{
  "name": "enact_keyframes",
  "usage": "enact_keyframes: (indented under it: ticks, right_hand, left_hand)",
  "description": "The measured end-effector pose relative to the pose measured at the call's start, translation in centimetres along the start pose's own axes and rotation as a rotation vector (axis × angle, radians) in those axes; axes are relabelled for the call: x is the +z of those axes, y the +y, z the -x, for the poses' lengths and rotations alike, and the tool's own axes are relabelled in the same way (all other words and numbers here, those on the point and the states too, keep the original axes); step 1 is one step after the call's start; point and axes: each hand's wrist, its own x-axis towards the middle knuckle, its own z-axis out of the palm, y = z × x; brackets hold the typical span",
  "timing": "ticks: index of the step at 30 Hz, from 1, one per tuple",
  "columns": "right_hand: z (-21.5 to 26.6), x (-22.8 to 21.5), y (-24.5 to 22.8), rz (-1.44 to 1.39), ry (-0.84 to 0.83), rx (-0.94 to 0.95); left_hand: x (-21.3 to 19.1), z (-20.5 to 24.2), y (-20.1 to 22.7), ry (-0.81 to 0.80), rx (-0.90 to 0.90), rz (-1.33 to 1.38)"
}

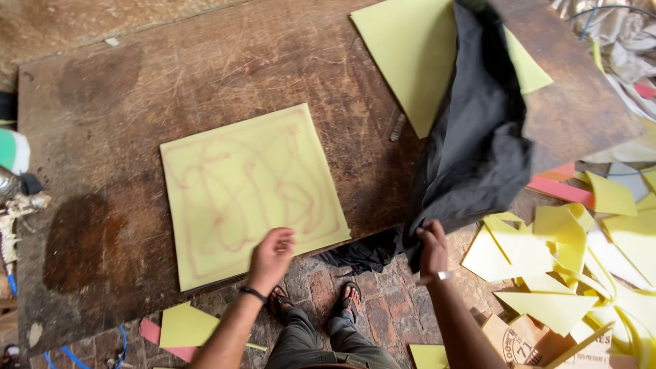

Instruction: The person uses a spray gun to apply adhesive to a light green foam sheet, then places a black fabric sheet over it and smooths it down. The person repeats the process on another foam sheet, covering it with black fabric.

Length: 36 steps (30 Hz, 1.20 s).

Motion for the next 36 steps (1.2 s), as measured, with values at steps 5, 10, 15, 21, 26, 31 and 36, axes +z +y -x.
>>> enact_keyframes:
  ticks: [5, 10, 15, 21, 26, 31, 36]
  right_hand:
    - [9.7, -4.2, -1.0, -0.064, -0.321, 0.142]
    - [15.0, -7.1, -1.2, -0.106, -0.089, 0.079]
    - [15.4, -3.0, 1.4, 0.024, -0.123, -0.003]
    - [15.5, 3.2, -0.4, 0.283, -0.575, 0.099]
    - [13.6, 7.4, -6.3, 0.955, -1.115, -0.041]
    - [8.0, 9.9, -11.6, 1.147, -0.803, -0.635]
    - [2.1, 14.8, -10.7, 1.667, -1.249, -0.707]
  left_hand:
    - [10.8, 1.5, 11.2, -0.424, 0.756, -0.412]
    - [20.6, 3.4, 13.3, -0.407, 0.606, -0.068]
    - [22.5, 2.7, 9.2, -0.500, -0.210, 0.360]
    - [14.0, 2.3, 7.0, -0.666, -0.483, 0.943]
    - [8.5, 3.4, 7.2, -0.539, 0.039, 0.077]
    - [3.1, 4.2, 6.5, -0.404, 0.133, -0.044]
    - [-4.3, 6.3, 6.3, -0.532, 0.232, 0.074]
